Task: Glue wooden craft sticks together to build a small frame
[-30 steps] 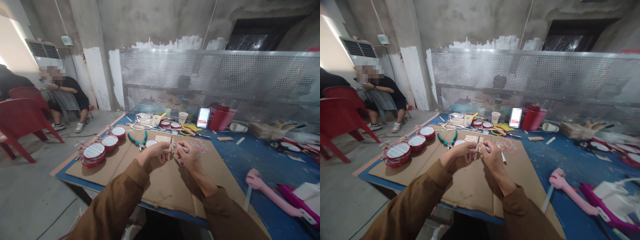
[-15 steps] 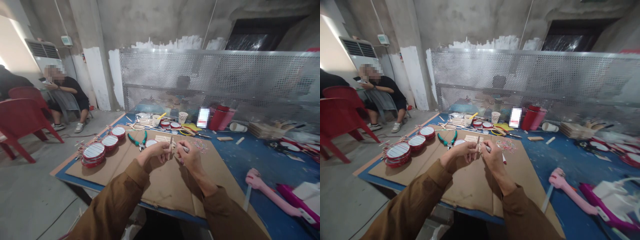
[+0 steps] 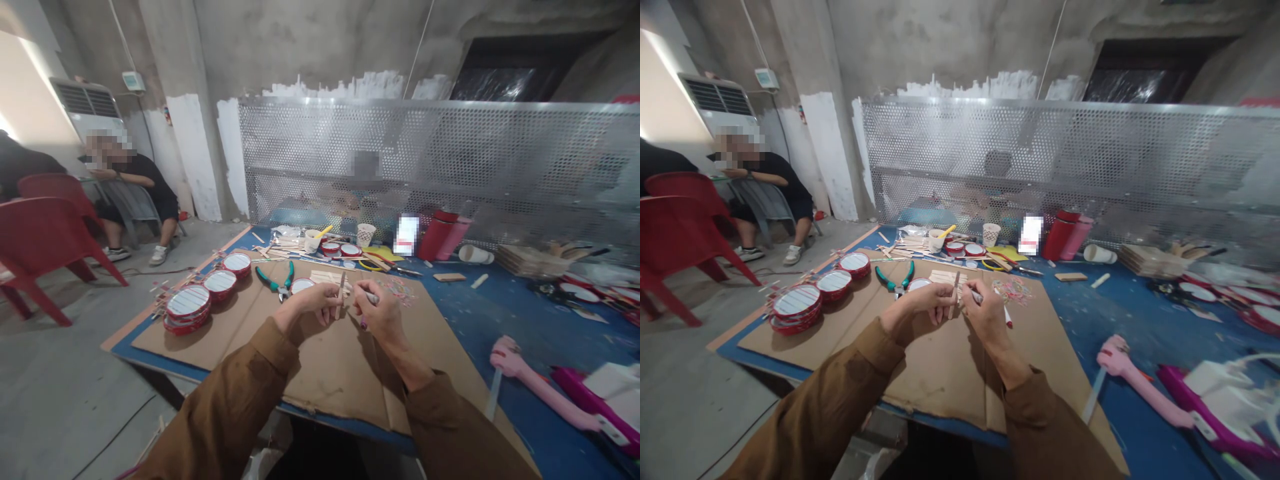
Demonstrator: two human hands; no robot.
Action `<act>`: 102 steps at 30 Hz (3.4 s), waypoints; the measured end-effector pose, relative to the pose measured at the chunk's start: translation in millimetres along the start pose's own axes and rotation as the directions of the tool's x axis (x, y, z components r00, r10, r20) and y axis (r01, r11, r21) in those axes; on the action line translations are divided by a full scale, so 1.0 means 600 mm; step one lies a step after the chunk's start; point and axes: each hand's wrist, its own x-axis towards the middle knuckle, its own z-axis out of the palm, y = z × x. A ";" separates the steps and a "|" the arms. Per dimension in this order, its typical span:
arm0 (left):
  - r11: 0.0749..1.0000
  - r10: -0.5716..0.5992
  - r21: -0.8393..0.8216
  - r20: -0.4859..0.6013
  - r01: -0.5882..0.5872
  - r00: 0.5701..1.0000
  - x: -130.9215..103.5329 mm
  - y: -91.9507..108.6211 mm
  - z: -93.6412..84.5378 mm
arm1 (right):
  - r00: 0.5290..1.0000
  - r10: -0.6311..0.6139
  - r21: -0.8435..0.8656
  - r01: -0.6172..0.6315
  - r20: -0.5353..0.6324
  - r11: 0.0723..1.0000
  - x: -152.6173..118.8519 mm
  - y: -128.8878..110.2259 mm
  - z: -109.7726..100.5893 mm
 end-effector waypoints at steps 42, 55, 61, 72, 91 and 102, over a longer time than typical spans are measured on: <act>0.996 -0.092 0.010 -0.022 0.092 0.996 -0.004 0.010 0.008 | 0.989 -0.044 0.108 0.059 -0.140 0.992 0.003 -0.010 -0.011; 0.999 -0.032 -0.032 -0.007 0.032 0.999 -0.003 0.007 0.007 | 0.979 -0.078 -0.025 0.074 -0.191 0.997 0.037 0.019 -0.006; 0.999 -0.052 -0.012 -0.002 0.052 0.999 -0.001 0.011 0.010 | 0.937 -0.032 0.054 0.054 -0.347 0.997 0.052 0.016 -0.008; 0.997 -0.038 -0.064 0.008 0.038 0.999 0.013 -0.003 0.006 | 0.968 -0.240 -0.052 0.237 -0.070 0.970 0.012 0.006 0.031; 0.994 -0.096 -0.059 -0.015 0.095 0.995 0.012 0.003 0.008 | 0.987 0.061 0.141 -0.039 -0.151 0.989 0.010 0.000 0.014; 0.996 -0.091 0.007 0.008 0.091 0.996 0.011 0.011 0.009 | 0.993 0.051 0.077 -0.043 -0.103 0.996 0.008 0.014 0.018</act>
